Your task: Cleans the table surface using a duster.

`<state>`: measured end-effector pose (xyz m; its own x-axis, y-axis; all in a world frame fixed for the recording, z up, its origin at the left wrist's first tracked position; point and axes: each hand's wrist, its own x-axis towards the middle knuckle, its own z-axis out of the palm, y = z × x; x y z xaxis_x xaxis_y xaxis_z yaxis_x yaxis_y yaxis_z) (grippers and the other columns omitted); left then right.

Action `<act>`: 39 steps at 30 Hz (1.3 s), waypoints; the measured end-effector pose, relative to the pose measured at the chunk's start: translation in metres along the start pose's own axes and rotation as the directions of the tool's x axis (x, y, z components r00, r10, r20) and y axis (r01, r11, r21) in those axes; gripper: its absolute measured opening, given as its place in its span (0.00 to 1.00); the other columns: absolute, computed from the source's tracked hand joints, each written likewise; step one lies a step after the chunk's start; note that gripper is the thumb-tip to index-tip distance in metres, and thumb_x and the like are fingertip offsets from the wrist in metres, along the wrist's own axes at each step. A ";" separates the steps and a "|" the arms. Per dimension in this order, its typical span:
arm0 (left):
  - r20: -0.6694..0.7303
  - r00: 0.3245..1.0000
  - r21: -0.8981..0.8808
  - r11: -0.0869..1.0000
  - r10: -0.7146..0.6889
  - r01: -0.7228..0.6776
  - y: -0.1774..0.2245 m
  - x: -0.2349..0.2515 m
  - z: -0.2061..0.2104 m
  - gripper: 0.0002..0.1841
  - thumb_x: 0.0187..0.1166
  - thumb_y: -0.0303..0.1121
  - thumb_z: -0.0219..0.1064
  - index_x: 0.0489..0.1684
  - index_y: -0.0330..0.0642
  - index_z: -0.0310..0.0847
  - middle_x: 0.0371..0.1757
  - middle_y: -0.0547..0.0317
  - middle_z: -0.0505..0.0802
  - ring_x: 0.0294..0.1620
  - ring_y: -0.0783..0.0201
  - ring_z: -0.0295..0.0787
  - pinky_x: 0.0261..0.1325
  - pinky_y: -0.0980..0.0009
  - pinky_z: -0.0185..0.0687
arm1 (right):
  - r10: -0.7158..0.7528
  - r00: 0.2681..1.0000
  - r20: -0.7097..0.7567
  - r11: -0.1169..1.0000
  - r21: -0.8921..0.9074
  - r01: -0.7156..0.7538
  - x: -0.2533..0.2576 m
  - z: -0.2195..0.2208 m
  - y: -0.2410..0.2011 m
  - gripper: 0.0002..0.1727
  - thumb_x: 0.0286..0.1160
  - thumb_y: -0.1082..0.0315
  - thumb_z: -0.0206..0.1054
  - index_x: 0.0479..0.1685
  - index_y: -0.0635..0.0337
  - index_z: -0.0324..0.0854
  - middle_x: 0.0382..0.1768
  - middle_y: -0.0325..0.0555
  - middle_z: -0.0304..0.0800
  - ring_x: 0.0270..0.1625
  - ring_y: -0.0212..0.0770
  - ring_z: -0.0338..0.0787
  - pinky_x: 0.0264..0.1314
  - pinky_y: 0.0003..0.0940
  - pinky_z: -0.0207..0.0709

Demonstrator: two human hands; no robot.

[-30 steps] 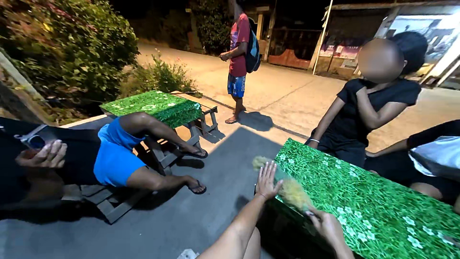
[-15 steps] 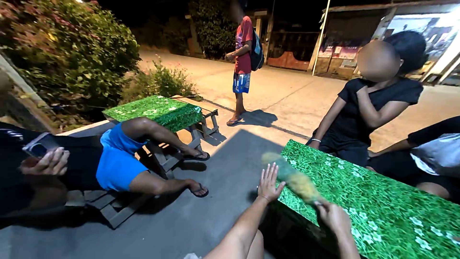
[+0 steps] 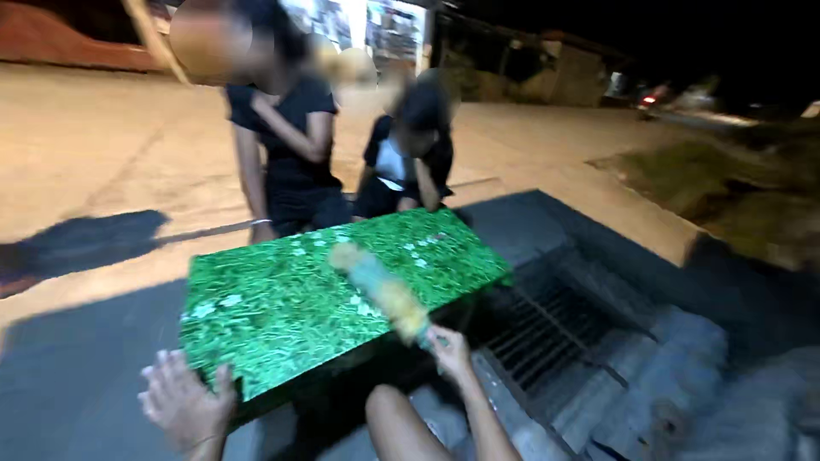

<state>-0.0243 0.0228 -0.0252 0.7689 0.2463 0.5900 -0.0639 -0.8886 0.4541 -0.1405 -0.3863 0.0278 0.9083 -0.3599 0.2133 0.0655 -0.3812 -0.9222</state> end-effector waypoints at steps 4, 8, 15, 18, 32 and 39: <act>-0.017 1.000 -0.004 1.000 0.013 -0.013 -0.010 -0.002 0.010 0.49 0.84 0.69 0.37 0.95 0.37 0.48 0.94 0.38 0.60 0.96 0.37 0.48 0.94 0.39 0.36 | 0.197 0.883 -0.427 0.880 -0.320 -0.351 0.010 -0.100 0.025 0.21 0.90 0.61 0.60 0.71 0.62 0.85 0.63 0.62 0.92 0.66 0.59 0.91 0.74 0.60 0.78; -0.021 1.000 -0.007 1.000 -0.006 0.006 -0.014 -0.003 0.016 0.47 0.85 0.69 0.37 0.96 0.41 0.47 0.94 0.40 0.60 0.96 0.39 0.48 0.94 0.40 0.38 | 0.406 0.814 -0.415 0.659 -0.485 -0.576 0.028 -0.119 0.028 0.23 0.92 0.53 0.55 0.77 0.50 0.82 0.66 0.59 0.90 0.69 0.61 0.89 0.72 0.63 0.77; -0.012 1.000 0.008 1.000 0.004 -0.004 -0.007 0.000 0.010 0.48 0.85 0.68 0.36 0.95 0.38 0.49 0.94 0.39 0.61 0.95 0.37 0.50 0.94 0.40 0.40 | 0.403 0.908 0.115 0.742 -0.621 -0.251 0.015 0.017 -0.019 0.25 0.93 0.55 0.52 0.84 0.47 0.75 0.64 0.56 0.92 0.67 0.57 0.91 0.71 0.58 0.80; -0.003 1.000 0.000 1.000 -0.004 0.004 -0.004 0.000 0.008 0.48 0.84 0.69 0.36 0.95 0.37 0.49 0.94 0.39 0.60 0.95 0.38 0.49 0.94 0.41 0.40 | 0.304 0.867 0.395 0.835 -0.548 -0.043 -0.001 0.073 -0.046 0.23 0.92 0.56 0.53 0.80 0.48 0.79 0.63 0.56 0.92 0.67 0.56 0.90 0.72 0.59 0.79; -0.042 0.999 0.013 1.000 0.005 -0.004 0.001 -0.001 0.006 0.47 0.85 0.67 0.36 0.94 0.37 0.50 0.93 0.39 0.62 0.95 0.37 0.51 0.93 0.41 0.42 | 0.145 0.893 0.427 0.722 -0.662 0.199 0.136 0.106 -0.055 0.19 0.89 0.60 0.59 0.71 0.49 0.86 0.65 0.58 0.91 0.75 0.62 0.83 0.82 0.65 0.66; -0.035 0.999 0.032 0.999 -0.001 0.002 -0.004 0.001 0.008 0.45 0.85 0.66 0.35 0.94 0.39 0.52 0.93 0.43 0.64 0.95 0.40 0.53 0.92 0.41 0.44 | 0.127 0.957 0.260 0.742 -0.665 0.083 0.151 0.161 -0.031 0.21 0.87 0.63 0.58 0.77 0.52 0.80 0.69 0.57 0.87 0.73 0.61 0.85 0.71 0.62 0.79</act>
<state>-0.0186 0.0234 -0.0318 0.7462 0.2608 0.6125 -0.0419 -0.8998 0.4342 0.0610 -0.2911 0.0366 0.9853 -0.1711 0.0034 -0.1511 -0.8792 -0.4518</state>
